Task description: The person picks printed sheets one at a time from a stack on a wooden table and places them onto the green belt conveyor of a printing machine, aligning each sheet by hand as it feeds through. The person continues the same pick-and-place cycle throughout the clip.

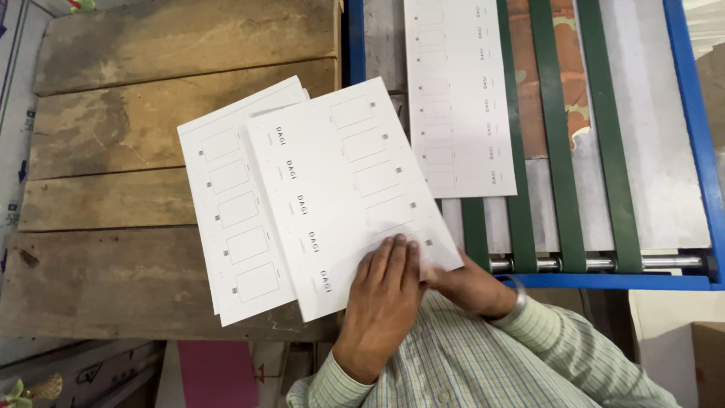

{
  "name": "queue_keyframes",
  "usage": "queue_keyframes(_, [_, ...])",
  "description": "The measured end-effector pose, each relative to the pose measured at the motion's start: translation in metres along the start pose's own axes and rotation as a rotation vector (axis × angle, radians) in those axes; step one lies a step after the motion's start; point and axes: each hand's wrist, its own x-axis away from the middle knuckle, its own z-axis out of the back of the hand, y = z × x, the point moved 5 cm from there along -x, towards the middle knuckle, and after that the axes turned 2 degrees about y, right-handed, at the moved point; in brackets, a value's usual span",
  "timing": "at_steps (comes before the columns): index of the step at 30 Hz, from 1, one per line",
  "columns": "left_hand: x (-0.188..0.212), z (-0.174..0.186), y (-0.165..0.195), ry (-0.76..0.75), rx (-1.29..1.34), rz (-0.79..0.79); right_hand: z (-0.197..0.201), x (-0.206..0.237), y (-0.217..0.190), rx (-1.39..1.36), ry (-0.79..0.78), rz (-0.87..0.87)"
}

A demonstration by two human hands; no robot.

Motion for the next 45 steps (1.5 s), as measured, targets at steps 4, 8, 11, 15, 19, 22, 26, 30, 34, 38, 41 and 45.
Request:
queue_keyframes(4, [0.003, 0.016, -0.022, -0.069, -0.05, 0.083, 0.049, -0.005, 0.0, -0.089, 0.495, 0.074])
queue_keyframes(8, [0.027, 0.038, -0.056, 0.015, -0.147, 0.175, 0.125, 0.016, -0.016, 0.002, 0.834, 0.179])
queue_keyframes(11, [0.039, 0.038, -0.063, 0.02, -0.192, 0.153, 0.161, 0.035, -0.016, -0.153, 1.006, 0.363])
queue_keyframes(15, [0.046, 0.038, -0.062, 0.085, -0.164, 0.118, 0.177, 0.059, 0.004, -0.055, 1.179, 0.262])
queue_keyframes(19, [0.049, 0.038, -0.063, 0.133, -0.089, 0.134, 0.162, 0.06, 0.025, -0.041, 1.13, 0.239])
queue_keyframes(22, [0.051, 0.036, -0.062, 0.136, -0.086, 0.174, 0.144, 0.051, 0.03, -0.09, 1.115, 0.232])
queue_keyframes(26, [0.052, 0.03, -0.063, 0.042, -0.071, 0.205, 0.131, 0.035, 0.017, -0.076, 1.082, 0.237])
queue_keyframes(30, [0.059, 0.038, -0.076, 0.02, 0.004, 0.129, 0.139, 0.027, 0.008, -0.086, 1.041, 0.115])
queue_keyframes(34, [0.077, 0.063, -0.097, 0.174, -0.087, 0.206, 0.136, 0.026, 0.01, -0.077, 0.761, 0.086])
queue_keyframes(38, [0.079, 0.068, -0.093, 0.248, -0.02, 0.329, 0.119, 0.037, 0.019, 0.029, 0.688, -0.091])
queue_keyframes(41, [0.048, 0.046, -0.064, 0.183, 0.001, 0.242, 0.081, 0.025, 0.008, 0.072, 0.366, -0.083])
queue_keyframes(45, [0.007, 0.007, -0.012, -0.017, -0.061, 0.081, 0.012, 0.013, -0.005, 0.157, -0.191, 0.083])
